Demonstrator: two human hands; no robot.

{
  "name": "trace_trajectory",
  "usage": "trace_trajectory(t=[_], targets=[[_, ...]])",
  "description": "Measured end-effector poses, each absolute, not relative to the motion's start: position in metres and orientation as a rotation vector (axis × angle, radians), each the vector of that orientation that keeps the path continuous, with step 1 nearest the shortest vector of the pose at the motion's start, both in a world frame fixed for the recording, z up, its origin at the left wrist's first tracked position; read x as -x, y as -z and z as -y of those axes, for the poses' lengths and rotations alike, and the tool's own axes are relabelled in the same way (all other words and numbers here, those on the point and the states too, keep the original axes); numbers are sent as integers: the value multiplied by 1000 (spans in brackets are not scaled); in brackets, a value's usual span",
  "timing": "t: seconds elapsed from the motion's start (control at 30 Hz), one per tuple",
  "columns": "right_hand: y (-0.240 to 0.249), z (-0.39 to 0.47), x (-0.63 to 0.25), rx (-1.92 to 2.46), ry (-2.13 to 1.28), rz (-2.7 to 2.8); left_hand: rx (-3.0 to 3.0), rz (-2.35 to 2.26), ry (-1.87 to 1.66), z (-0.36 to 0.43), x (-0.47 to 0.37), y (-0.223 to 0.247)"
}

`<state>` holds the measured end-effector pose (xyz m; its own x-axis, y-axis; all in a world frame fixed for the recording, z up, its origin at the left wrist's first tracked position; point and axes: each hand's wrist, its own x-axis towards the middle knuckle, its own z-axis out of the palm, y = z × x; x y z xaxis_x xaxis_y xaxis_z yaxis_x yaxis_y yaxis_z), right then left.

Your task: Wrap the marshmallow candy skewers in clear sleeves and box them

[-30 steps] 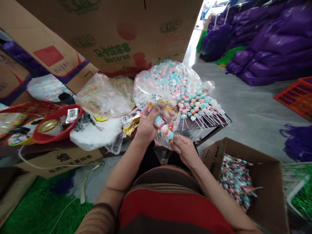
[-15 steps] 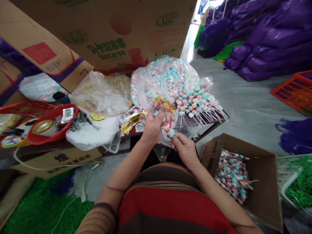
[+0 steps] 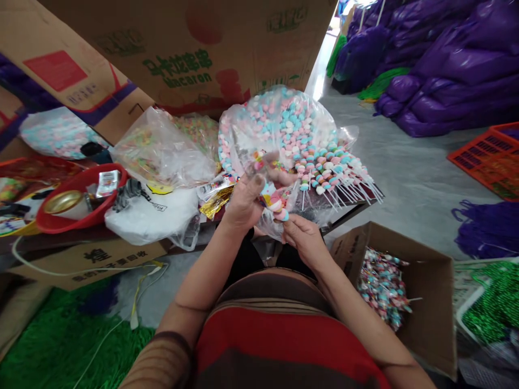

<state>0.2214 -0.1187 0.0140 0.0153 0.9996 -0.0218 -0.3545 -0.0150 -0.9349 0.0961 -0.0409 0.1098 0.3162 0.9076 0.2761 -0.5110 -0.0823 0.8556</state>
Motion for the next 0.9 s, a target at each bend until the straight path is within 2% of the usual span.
trace_trajectory(t=[0.27,0.47,0.63,0.8,0.9], targets=[[-23,115,-211,901,-1326,899,-1022,-646,-996,65,-117,-73],[-20,117,-218,1009,-1275,1028,-1052,-679,-1203,56,-108,-81],[-17,117,-212,953,-1245,903,-1075,-661,-925,65,-106,-57],[-17,116,-214,937,-1205,858,-1235,-496,-906,63,-91,-45],[-16,115,-216,957,-1198,872,-1511,-696,-995,55,-81,-49]])
